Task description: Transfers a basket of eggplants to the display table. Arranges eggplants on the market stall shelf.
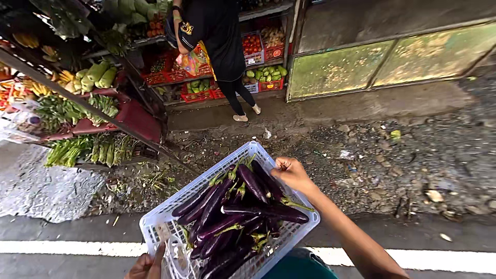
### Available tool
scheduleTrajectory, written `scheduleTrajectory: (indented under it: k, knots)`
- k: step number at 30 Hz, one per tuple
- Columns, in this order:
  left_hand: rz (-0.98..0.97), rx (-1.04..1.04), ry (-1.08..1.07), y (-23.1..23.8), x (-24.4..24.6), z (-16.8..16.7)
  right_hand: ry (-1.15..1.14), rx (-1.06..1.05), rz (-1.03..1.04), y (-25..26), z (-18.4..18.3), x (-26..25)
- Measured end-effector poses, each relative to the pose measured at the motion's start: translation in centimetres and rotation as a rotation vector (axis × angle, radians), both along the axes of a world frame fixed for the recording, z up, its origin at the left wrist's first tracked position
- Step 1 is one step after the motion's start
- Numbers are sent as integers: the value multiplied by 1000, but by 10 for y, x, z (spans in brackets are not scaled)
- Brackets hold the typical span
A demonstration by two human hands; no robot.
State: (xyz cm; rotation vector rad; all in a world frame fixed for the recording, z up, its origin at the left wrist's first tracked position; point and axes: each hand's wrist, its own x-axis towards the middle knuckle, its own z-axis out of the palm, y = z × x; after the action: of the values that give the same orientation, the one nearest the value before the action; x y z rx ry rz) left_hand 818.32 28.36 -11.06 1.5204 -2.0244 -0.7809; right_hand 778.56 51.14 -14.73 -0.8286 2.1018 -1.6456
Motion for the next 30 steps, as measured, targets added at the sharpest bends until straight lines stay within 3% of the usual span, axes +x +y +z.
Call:
scheduleTrajectory:
  k: [5,13,22,30]
  knots:
    - [-265,-99,43,-90,-126,-17,83,-7,-278,3,-5,-47]
    - [-499,-15,30,-176,-356,-32,106,-41,-585,-5,-19,-160]
    - [-593,41,-4,-240,-627,-87,82,-22,-734,-56,-67,-378]
    - [-655,68,-103,-319,-845,-92,81,-21,-762,-126,-85,-579]
